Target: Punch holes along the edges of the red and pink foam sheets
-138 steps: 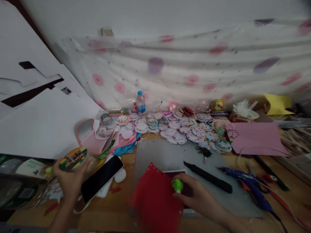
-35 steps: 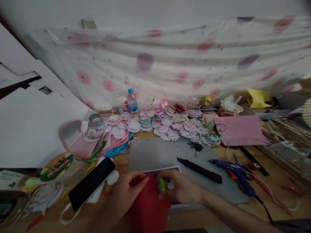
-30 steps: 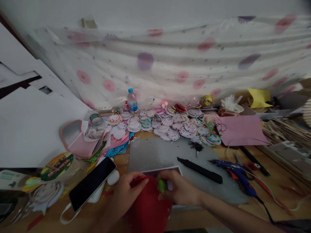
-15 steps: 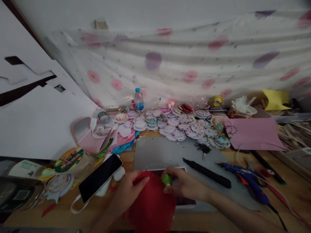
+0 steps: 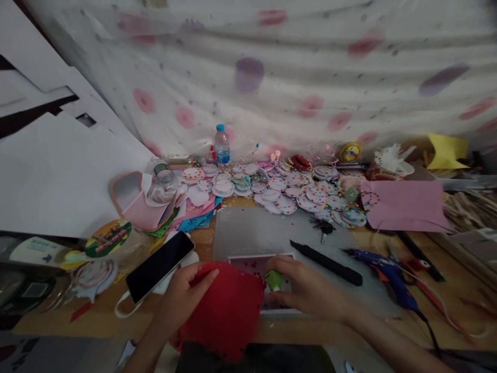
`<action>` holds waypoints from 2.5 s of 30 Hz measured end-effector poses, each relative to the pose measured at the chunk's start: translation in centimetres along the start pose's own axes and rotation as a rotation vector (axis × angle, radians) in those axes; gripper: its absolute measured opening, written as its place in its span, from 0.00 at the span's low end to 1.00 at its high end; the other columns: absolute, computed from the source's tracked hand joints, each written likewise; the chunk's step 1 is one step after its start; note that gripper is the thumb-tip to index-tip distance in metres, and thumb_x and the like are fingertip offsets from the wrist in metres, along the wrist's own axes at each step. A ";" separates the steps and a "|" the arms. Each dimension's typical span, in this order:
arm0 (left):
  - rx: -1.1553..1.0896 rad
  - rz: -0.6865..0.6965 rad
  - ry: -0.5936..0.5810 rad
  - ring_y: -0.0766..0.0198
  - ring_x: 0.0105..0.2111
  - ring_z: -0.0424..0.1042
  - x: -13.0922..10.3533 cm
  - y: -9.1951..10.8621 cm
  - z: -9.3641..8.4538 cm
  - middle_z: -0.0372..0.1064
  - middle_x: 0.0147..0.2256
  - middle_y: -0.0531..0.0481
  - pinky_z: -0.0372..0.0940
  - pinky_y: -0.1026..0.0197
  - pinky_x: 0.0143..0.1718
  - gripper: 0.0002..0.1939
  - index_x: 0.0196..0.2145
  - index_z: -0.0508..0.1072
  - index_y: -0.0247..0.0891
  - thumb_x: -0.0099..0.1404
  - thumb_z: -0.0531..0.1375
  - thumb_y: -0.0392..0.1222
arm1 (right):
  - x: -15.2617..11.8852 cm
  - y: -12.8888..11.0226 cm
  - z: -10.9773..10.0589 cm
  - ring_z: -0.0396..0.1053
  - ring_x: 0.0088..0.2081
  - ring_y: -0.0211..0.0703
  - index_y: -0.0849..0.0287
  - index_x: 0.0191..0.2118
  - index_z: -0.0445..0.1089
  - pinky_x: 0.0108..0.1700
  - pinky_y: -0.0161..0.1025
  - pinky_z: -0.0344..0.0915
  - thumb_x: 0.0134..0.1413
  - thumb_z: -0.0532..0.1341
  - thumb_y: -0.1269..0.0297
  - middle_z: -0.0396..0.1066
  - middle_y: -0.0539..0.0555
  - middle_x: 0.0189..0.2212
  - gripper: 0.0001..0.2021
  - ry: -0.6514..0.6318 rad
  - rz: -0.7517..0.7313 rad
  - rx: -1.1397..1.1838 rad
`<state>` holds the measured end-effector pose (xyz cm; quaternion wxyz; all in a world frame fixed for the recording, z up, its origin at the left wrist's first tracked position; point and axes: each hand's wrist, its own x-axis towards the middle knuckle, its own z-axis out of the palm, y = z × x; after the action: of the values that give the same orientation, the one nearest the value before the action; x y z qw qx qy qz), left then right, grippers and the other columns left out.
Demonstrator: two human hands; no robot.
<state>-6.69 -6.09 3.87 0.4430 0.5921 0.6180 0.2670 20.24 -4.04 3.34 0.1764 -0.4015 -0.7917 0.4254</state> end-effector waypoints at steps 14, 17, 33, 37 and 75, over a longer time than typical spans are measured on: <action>0.227 0.168 0.054 0.62 0.35 0.75 -0.5 2.5 1.4 0.77 0.36 0.52 0.67 0.64 0.38 0.11 0.38 0.76 0.40 0.63 0.55 0.45 | 0.4 -1.4 -1.6 0.66 0.40 0.45 0.58 0.40 0.68 0.42 0.38 0.59 0.50 0.64 0.60 0.70 0.54 0.36 0.12 0.001 -0.065 -0.291; 0.248 0.195 0.041 0.62 0.36 0.75 -0.4 3.2 1.6 0.77 0.36 0.52 0.67 0.64 0.38 0.11 0.38 0.76 0.40 0.63 0.55 0.44 | 0.8 -1.8 -2.0 0.67 0.39 0.44 0.58 0.41 0.68 0.41 0.38 0.59 0.49 0.64 0.61 0.70 0.54 0.36 0.13 -0.042 -0.081 -0.336; 0.344 0.359 -0.065 0.63 0.38 0.74 0.2 4.5 1.1 0.76 0.39 0.54 0.66 0.64 0.42 0.15 0.43 0.75 0.45 0.61 0.54 0.34 | 2.3 -3.0 -3.9 0.66 0.33 0.39 0.59 0.40 0.71 0.35 0.33 0.60 0.47 0.64 0.64 0.71 0.50 0.31 0.12 -0.301 -0.009 -0.073; 0.269 0.282 -0.061 0.63 0.35 0.75 0.4 4.8 0.9 0.77 0.36 0.54 0.67 0.65 0.39 0.12 0.40 0.76 0.44 0.62 0.55 0.37 | 1.9 -2.2 -3.6 0.64 0.30 0.36 0.59 0.39 0.70 0.32 0.31 0.60 0.48 0.64 0.61 0.68 0.47 0.29 0.12 -0.333 0.057 0.127; 0.020 0.070 0.062 0.58 0.33 0.76 1.2 2.7 2.1 0.78 0.33 0.49 0.69 0.61 0.37 0.11 0.34 0.78 0.39 0.61 0.58 0.45 | 2.4 0.8 0.0 0.62 0.29 0.37 0.61 0.33 0.68 0.30 0.33 0.60 0.40 0.69 0.58 0.67 0.49 0.28 0.15 -0.247 0.245 0.573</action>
<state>-3.43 -4.95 4.91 0.4083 0.6092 0.6128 0.2943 19.12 -1.91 2.50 0.1327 -0.3731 -0.6011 0.6942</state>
